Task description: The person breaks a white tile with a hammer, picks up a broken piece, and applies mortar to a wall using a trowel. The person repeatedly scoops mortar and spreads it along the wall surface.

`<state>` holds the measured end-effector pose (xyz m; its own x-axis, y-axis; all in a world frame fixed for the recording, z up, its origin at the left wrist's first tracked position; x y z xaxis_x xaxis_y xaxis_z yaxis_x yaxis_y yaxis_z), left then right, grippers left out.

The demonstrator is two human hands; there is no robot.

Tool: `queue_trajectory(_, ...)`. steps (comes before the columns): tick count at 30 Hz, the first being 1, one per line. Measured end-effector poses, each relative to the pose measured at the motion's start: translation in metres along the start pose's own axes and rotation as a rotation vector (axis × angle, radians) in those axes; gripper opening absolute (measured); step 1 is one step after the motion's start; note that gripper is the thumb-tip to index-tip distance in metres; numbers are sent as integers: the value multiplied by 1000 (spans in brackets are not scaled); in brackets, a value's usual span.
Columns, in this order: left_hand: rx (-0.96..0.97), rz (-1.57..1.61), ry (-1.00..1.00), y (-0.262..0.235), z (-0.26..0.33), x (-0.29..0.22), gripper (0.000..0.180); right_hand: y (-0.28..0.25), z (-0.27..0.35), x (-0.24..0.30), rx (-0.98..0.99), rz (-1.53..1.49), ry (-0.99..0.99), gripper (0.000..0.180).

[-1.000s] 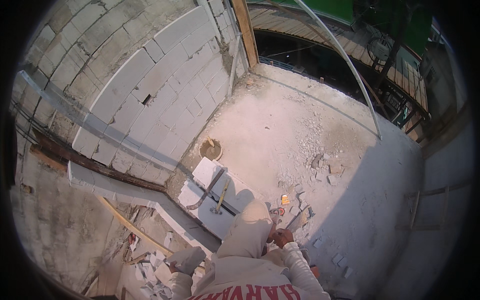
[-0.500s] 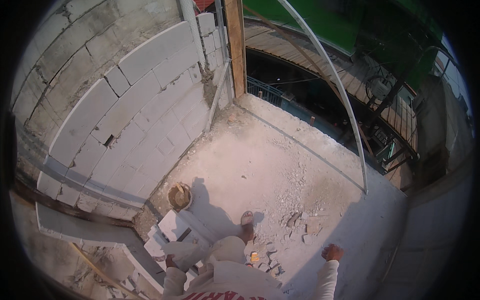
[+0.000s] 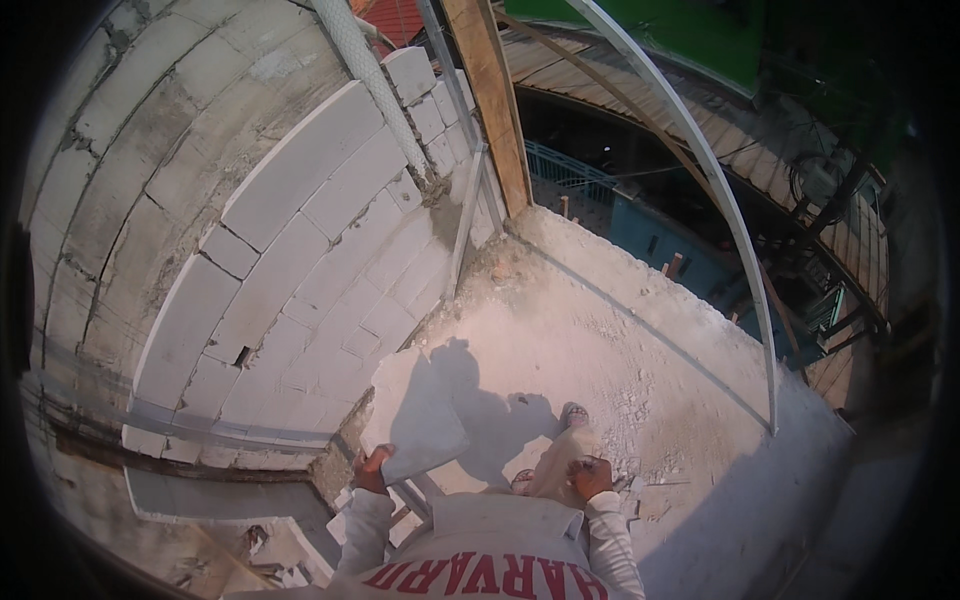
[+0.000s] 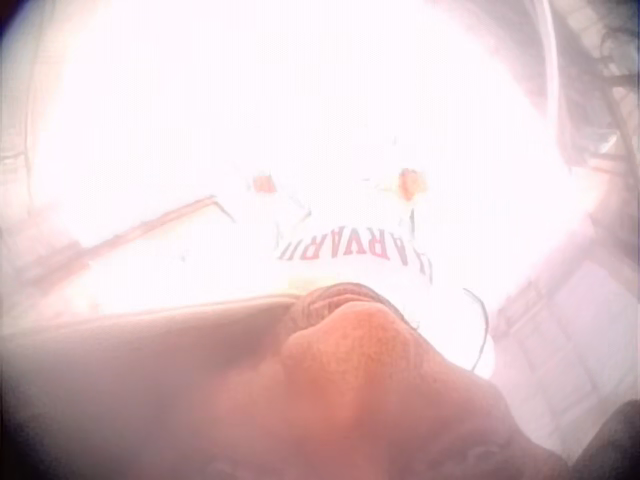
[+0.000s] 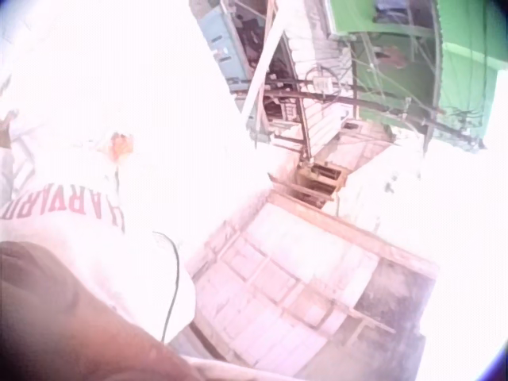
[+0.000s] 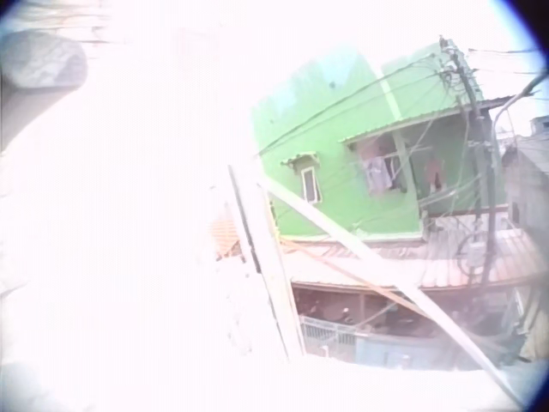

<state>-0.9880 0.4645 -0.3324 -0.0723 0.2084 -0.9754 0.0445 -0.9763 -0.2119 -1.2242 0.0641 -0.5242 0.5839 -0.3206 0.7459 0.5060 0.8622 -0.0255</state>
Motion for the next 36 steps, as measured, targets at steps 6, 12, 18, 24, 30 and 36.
queue_trajectory(6,282,-130,211,139,-103,-27,44,-54,-131,172,116,-218,126,18)
queue_trajectory(12,435,-507,364,254,-188,-124,78,-36,-207,352,538,-187,12,39)
queue_trajectory(18,664,-245,165,342,-259,-188,87,1,-269,447,1107,-635,60,67)
queue_trajectory(24,806,66,17,401,-372,-232,77,16,-285,542,792,-602,-26,59)
queue_trajectory(30,855,241,-67,454,-505,-245,76,61,-348,613,703,-817,126,37)
queue_trajectory(36,513,574,-155,481,-643,-241,84,109,-414,727,506,-882,-36,34)
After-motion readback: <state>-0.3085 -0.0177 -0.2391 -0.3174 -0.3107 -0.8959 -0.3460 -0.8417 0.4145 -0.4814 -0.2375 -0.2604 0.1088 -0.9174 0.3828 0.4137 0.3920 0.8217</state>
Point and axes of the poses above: each hand's wrist, its own z-axis away from the middle knuckle, its own y-axis out of the palm, x = y × z, the point moved 5 cm from there along -z, towards the middle knuckle, and after that the axes turned 10 degrees about y, right-handed, at the moved point
